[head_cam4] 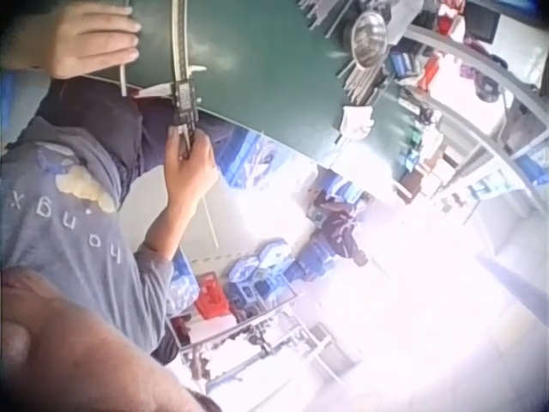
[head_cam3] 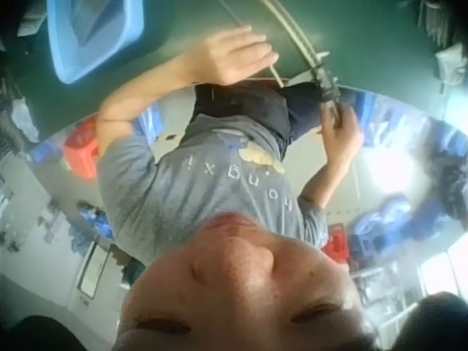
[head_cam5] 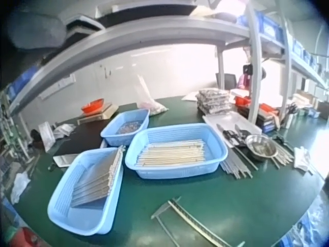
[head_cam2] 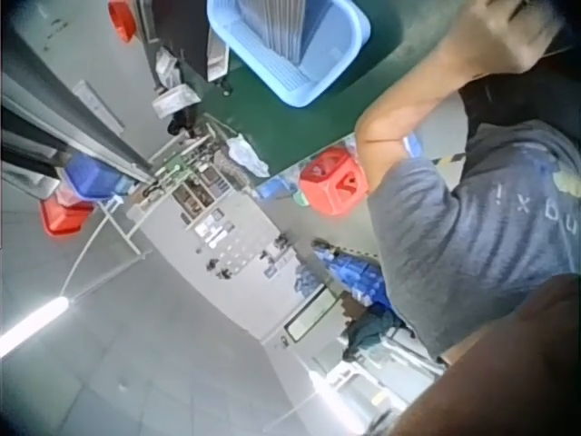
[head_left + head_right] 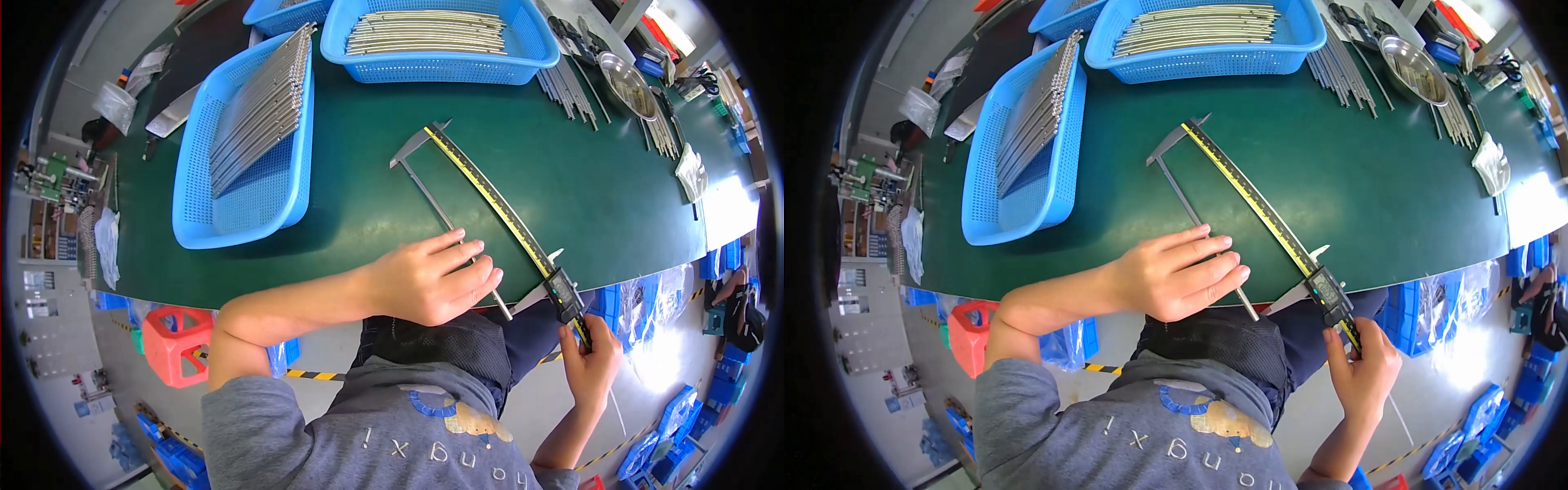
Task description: Measuring the length of metal rods using a digital caliper at an industrial workbench.
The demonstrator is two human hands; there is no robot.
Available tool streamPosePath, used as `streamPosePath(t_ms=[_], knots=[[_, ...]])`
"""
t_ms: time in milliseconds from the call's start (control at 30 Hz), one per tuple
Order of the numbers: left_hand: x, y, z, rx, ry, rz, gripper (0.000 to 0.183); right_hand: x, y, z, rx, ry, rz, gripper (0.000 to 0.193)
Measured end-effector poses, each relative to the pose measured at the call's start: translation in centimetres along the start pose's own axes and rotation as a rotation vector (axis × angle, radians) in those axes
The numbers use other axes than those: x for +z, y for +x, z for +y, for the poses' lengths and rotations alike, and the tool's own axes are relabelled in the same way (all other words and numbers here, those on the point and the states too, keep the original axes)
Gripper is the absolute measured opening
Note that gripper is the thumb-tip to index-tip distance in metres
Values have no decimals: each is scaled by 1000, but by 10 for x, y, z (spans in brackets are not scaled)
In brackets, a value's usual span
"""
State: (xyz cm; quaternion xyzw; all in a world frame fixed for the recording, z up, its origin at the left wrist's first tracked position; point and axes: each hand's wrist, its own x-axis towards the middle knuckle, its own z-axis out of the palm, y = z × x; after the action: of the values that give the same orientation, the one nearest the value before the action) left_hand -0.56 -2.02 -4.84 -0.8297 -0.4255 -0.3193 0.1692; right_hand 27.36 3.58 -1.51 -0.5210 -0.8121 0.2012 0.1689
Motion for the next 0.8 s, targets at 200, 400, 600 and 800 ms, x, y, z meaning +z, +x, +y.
streamPosePath(t_ms=[200,400,600,800], knots=[[2,3,1,-72,-6,-48,21,3,0,1,-37,15,-10,28],[5,3,0,-53,10,-110,19,2,-5,1,-27,44,-29,27],[2,8,-4,-47,-12,-180,23,3,-6,-1,-22,48,-18,26],[-3,10,-4,-84,6,-202,26,3,-6,-2,-28,77,-16,25]])
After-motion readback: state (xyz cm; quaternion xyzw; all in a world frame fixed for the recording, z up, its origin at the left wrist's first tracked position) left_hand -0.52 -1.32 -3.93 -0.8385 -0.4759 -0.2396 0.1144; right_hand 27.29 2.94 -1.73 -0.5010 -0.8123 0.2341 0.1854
